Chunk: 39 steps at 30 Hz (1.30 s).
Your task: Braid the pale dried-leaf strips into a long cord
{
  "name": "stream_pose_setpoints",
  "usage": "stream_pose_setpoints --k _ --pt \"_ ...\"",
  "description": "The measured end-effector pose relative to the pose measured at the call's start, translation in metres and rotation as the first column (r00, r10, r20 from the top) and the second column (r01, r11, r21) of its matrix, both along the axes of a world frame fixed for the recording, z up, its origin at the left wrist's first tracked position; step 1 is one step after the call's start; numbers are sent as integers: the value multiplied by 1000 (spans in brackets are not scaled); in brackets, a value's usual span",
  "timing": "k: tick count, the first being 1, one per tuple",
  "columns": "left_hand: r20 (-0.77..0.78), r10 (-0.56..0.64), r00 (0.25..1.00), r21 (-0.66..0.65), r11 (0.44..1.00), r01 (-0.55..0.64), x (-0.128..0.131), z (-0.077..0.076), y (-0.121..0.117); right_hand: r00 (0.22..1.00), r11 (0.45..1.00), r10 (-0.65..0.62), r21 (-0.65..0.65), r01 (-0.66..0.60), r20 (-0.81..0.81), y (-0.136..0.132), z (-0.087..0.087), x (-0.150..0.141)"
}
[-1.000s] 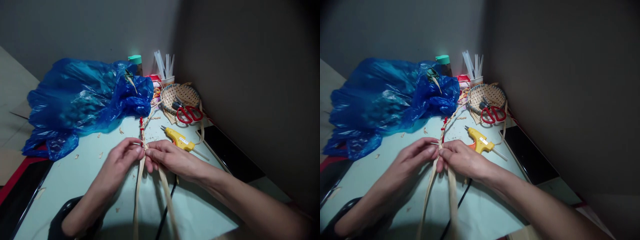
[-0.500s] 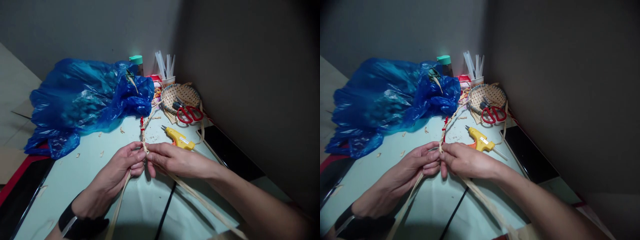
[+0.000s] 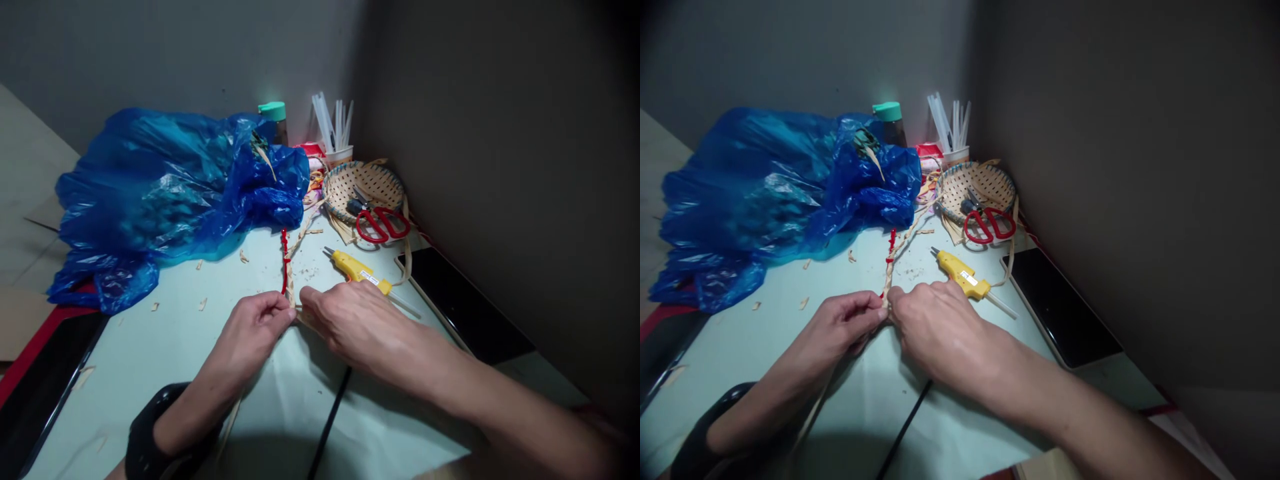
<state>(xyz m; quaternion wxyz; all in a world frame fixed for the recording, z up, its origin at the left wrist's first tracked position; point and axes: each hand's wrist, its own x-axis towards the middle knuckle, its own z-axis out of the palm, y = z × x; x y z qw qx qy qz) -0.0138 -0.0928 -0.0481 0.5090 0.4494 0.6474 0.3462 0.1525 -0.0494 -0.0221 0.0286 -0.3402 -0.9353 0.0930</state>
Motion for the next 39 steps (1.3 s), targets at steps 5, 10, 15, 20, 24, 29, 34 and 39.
stream_pose_setpoints --k 5,10,15,20,24,29,34,39 --pt "-48 20 999 -9 1000 -20 2 -2 0 1000 995 -14 100 15 -6 -16 1 -7" --pt "360 54 931 -122 993 -10 -1 0 -2 998 985 66 159 -62 -23 -31 -1 -12" --pt "599 81 797 -156 988 16 -9 7 -3 982 960 187 212 -181 -10 -32 -7 -15" --pt "487 48 872 -129 992 17 -10 11 -2 986 995 88 -27 -93 -145 -14 2 -9" --pt "391 -21 920 -16 999 30 -8 14 -2 922 972 -154 -222 77 -354 5 11 -4" --pt "139 -115 984 70 992 106 -9 18 -4 908 825 -147 -555 -106 -393 14 -4 -11" --pt "-317 -178 932 144 962 232 -14 30 -9 864 848 -176 -518 -110 -471 15 -17 -17" --pt "-659 -147 738 143 939 314 -16 40 -12 841 885 -188 -458 -79 -507 10 -19 -18"
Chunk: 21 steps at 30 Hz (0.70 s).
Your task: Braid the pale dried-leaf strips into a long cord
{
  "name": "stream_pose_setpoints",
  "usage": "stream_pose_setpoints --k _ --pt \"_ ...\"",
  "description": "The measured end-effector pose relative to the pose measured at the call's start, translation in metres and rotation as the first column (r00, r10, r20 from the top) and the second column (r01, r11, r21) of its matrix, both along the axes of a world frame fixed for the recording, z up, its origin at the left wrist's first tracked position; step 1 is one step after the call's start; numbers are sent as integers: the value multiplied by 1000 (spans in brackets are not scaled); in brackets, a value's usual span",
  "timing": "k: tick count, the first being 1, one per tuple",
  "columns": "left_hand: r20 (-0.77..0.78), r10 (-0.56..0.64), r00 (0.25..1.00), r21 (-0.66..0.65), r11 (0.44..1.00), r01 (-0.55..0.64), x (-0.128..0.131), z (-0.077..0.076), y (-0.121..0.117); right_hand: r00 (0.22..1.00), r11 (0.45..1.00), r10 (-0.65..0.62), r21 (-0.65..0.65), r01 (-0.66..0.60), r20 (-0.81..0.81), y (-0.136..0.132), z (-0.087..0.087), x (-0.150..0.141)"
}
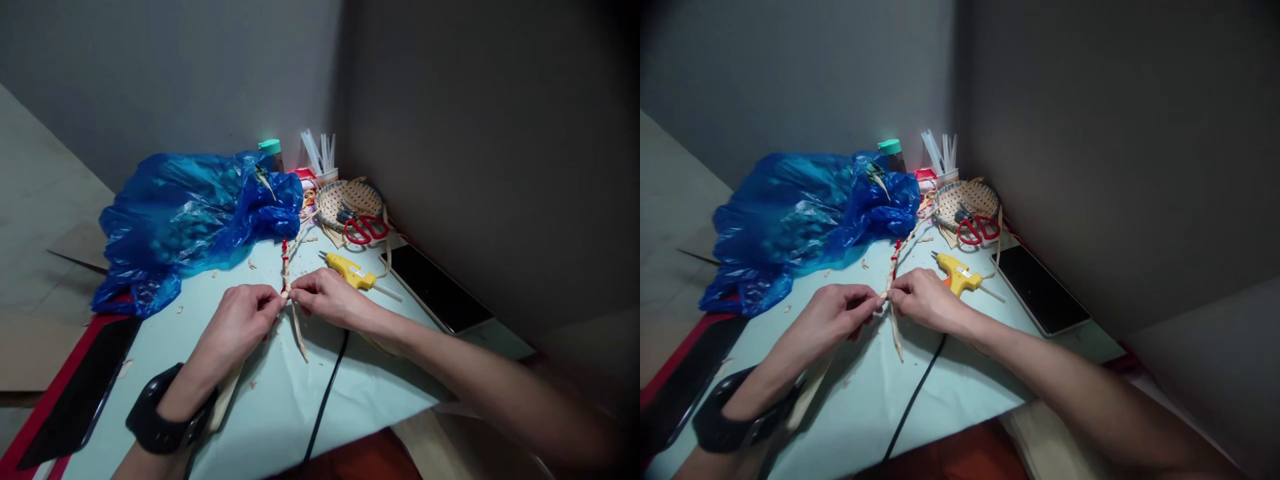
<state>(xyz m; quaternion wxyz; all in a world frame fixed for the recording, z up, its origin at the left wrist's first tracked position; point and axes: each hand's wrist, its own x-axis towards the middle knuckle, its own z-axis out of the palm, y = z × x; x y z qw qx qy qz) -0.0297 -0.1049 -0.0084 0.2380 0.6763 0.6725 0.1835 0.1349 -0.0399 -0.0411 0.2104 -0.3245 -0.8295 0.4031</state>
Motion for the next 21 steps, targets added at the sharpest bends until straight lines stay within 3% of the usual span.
stream_pose_setpoints --k 5,11,17,21 --pt "-87 -10 996 76 997 17 5 -3 -2 999 1000 -27 0 27 -41 -4 -4 -2" --pt "-36 14 999 179 984 -7 19 -9 -5 993 990 -9 -142 -9 -122 -1 -9 -1" --pt "-115 69 991 352 936 -25 35 -26 -15 993 975 26 -216 -51 -115 6 -8 2" --pt "-117 16 993 397 917 32 41 -27 -22 994 962 -6 -271 -24 -110 9 -12 2"
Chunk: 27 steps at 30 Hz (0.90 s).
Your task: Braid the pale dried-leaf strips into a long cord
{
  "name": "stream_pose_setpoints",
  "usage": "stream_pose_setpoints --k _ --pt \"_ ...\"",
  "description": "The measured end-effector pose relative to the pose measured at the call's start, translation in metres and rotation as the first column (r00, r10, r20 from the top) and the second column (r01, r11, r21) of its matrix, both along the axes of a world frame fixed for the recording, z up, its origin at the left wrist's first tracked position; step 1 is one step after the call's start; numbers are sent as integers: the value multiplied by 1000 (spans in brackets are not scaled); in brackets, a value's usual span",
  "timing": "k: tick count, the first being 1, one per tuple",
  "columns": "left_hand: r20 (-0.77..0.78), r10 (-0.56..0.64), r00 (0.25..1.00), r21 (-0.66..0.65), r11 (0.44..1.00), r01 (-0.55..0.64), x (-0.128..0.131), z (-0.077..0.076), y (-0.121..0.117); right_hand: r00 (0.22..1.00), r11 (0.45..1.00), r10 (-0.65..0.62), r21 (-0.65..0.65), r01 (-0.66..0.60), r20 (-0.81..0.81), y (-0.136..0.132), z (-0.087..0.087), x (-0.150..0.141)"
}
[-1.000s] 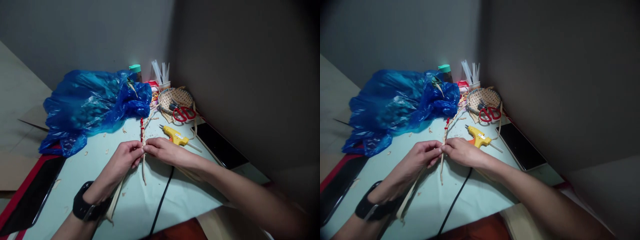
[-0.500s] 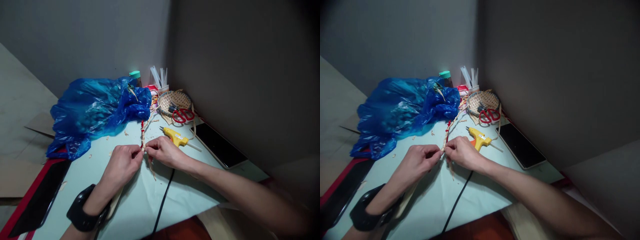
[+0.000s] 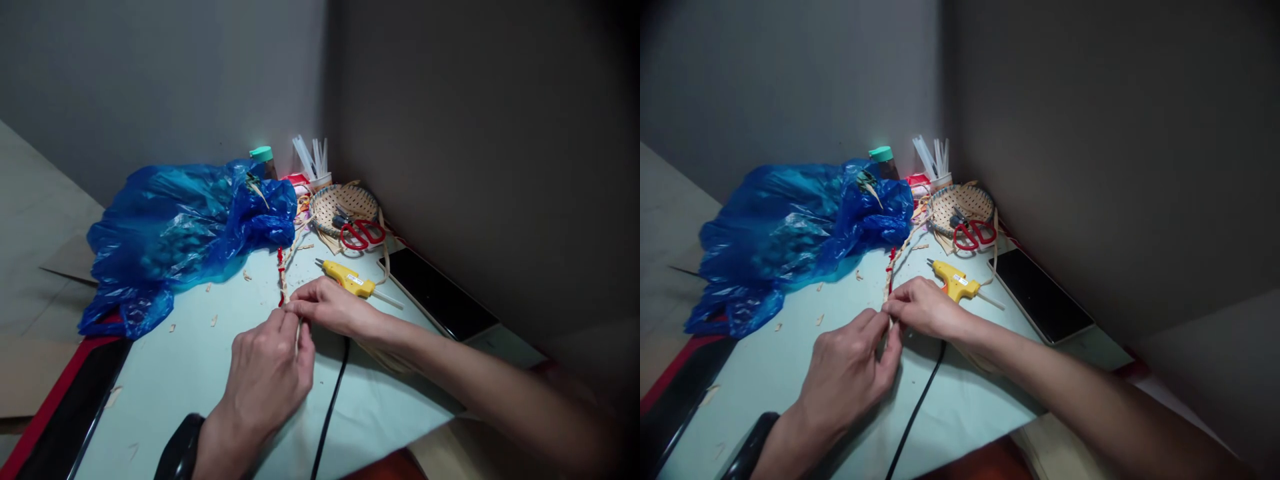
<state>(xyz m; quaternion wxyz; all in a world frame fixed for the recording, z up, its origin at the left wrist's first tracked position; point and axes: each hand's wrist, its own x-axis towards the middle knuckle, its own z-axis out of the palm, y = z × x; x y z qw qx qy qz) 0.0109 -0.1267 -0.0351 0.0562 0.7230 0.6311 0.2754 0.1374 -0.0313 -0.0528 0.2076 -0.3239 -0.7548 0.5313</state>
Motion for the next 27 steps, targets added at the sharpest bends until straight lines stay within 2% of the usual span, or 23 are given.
stream_pose_setpoints --k 3,5,7,8,9,11,13,14,17,22,24,27 --pt "21 -43 999 -42 998 44 -10 9 3 1000 1000 -14 -13 14 19 -2 0 0" --pt "140 39 989 -101 995 -25 -21 14 10 1000 998 13 -60 -14 -17 -4 2 0" --pt "301 185 936 -205 971 -127 -32 15 20 997 992 41 -113 -48 -60 -6 5 0" --pt "410 179 894 -280 958 -63 -35 13 25 996 990 53 -129 -63 -77 -7 6 1" --pt "535 149 832 -350 935 58 -37 11 28 994 987 66 -140 -78 -91 -7 8 1" --pt "769 141 624 -418 849 324 -37 4 32 990 984 91 -146 -107 -111 -7 11 1" --pt "869 219 444 -431 777 460 -34 -2 32 986 985 114 -117 -128 -122 -6 13 2" --pt "879 262 397 -442 759 478 -33 -4 31 986 987 127 -88 -137 -107 -5 14 3" --pt "872 320 371 -473 745 470 -32 -6 29 989 989 148 26 -148 -3 -4 18 5" --pt "884 334 327 -462 736 495 -36 -9 32 977 972 178 135 -192 115 -8 26 10" --pt "878 335 340 -471 729 496 -37 -10 32 968 950 112 261 -171 224 -11 28 11" --pt "845 334 417 -505 754 419 -34 -9 31 914 858 -60 489 -159 402 -17 29 11"
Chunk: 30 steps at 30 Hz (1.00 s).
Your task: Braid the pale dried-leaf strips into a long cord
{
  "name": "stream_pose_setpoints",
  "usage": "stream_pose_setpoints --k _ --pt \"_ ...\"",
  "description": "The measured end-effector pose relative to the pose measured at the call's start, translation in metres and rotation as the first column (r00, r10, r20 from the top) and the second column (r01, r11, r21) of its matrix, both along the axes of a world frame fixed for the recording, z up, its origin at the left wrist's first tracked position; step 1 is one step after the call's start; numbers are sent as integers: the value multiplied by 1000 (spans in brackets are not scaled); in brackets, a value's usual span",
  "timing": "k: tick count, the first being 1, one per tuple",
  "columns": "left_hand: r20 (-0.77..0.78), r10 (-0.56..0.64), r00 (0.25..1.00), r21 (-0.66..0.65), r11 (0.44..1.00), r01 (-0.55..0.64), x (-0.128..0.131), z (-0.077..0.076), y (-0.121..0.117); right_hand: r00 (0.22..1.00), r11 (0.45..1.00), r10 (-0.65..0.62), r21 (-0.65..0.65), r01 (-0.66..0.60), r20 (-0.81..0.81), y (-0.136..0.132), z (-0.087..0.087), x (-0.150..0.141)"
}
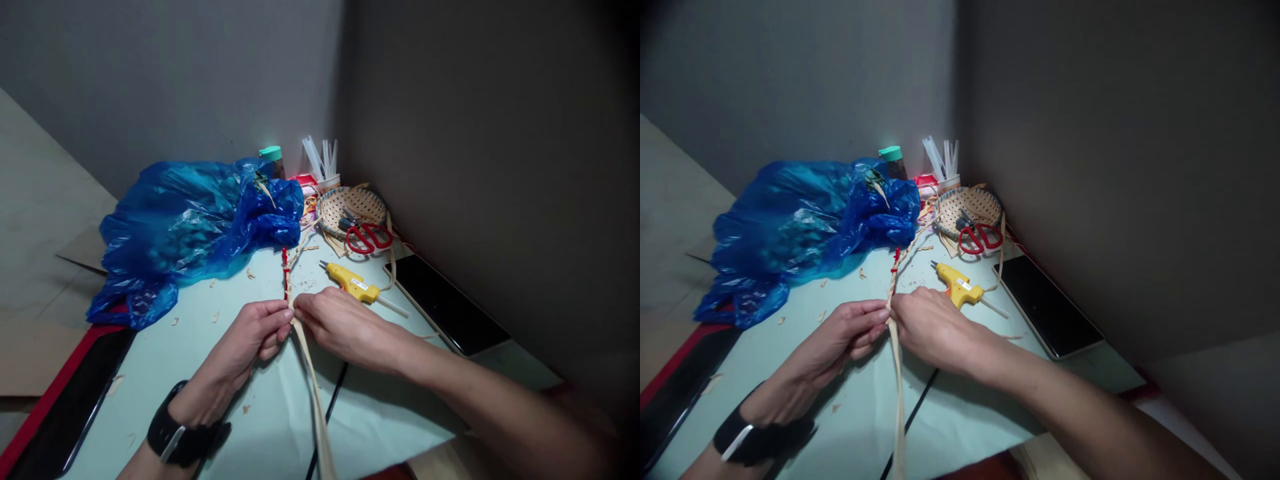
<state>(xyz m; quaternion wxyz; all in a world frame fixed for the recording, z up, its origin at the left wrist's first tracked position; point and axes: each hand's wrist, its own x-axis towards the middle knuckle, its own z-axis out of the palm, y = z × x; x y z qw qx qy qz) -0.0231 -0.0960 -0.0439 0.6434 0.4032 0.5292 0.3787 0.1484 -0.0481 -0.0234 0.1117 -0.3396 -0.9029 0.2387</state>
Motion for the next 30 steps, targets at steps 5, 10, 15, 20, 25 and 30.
stream_pose_setpoints --k 5,10,15,20,25,30 --pt "-249 83 965 76 995 -66 10 1 -3 985 974 -88 222 54 147 -5 3 -1" --pt "-236 134 962 81 990 -118 13 -5 -4 983 969 -61 247 17 172 -15 3 -1" --pt "-175 83 981 48 996 -76 7 -6 -6 991 948 -23 317 -21 135 -28 -7 -5" --pt "-118 57 991 37 998 -53 5 -1 -5 988 936 16 345 -68 151 -37 -14 -11" --pt "-138 36 990 26 999 -32 1 9 -4 996 998 57 3 -57 -64 -16 12 2" --pt "-165 3 986 94 995 13 -5 15 -2 965 977 -69 -212 14 -252 8 13 8"
